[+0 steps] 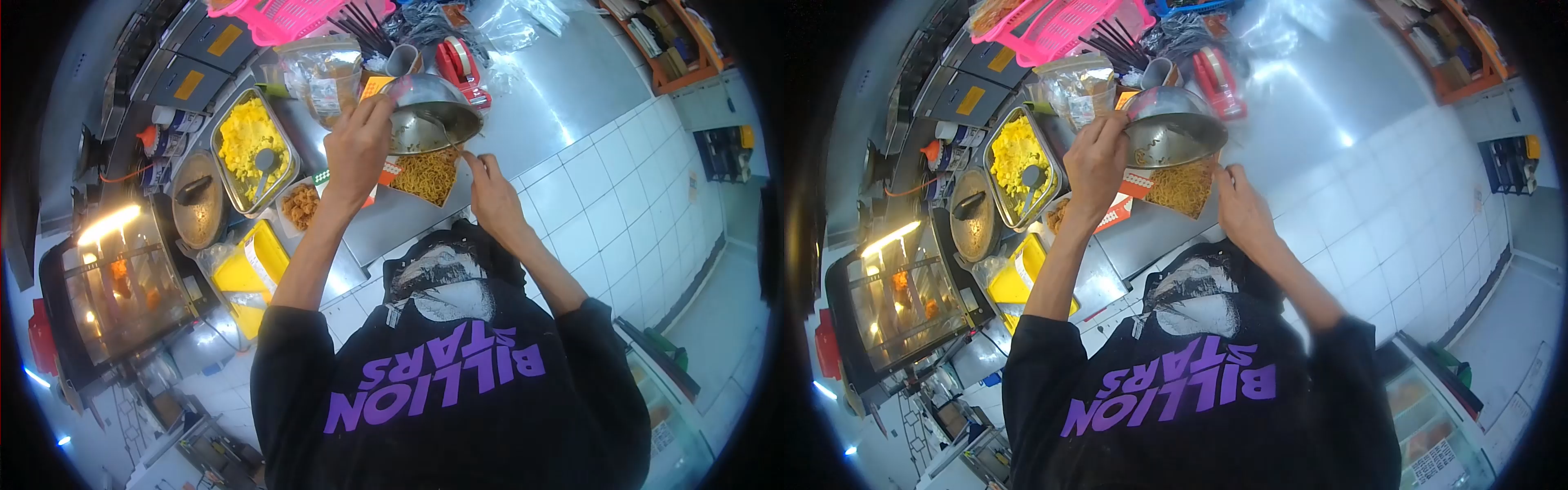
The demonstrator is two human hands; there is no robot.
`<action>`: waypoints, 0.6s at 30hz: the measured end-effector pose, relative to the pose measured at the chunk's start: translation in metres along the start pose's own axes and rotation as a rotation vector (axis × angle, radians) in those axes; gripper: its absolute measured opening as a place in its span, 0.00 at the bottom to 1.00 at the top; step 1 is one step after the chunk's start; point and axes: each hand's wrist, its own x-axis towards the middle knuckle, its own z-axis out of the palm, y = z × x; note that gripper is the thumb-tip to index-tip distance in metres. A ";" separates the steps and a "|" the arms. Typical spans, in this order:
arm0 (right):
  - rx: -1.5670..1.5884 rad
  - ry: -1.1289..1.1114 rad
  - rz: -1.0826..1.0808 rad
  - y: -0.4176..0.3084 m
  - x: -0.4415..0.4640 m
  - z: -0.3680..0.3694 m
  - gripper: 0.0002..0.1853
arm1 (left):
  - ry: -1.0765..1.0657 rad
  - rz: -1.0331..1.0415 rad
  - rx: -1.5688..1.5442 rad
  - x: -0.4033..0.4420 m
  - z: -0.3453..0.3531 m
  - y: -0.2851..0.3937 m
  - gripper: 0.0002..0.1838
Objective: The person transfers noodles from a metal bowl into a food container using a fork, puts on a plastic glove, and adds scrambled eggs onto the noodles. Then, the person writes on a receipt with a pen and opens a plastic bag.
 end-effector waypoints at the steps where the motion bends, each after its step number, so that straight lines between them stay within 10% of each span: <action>1: 0.003 0.008 0.009 0.004 0.002 0.003 0.23 | 0.001 -0.053 -0.054 0.000 0.001 -0.001 0.13; 18: 0.020 -0.142 -0.118 0.033 0.003 -0.001 0.21 | 0.082 -0.147 -0.216 -0.003 0.013 -0.010 0.12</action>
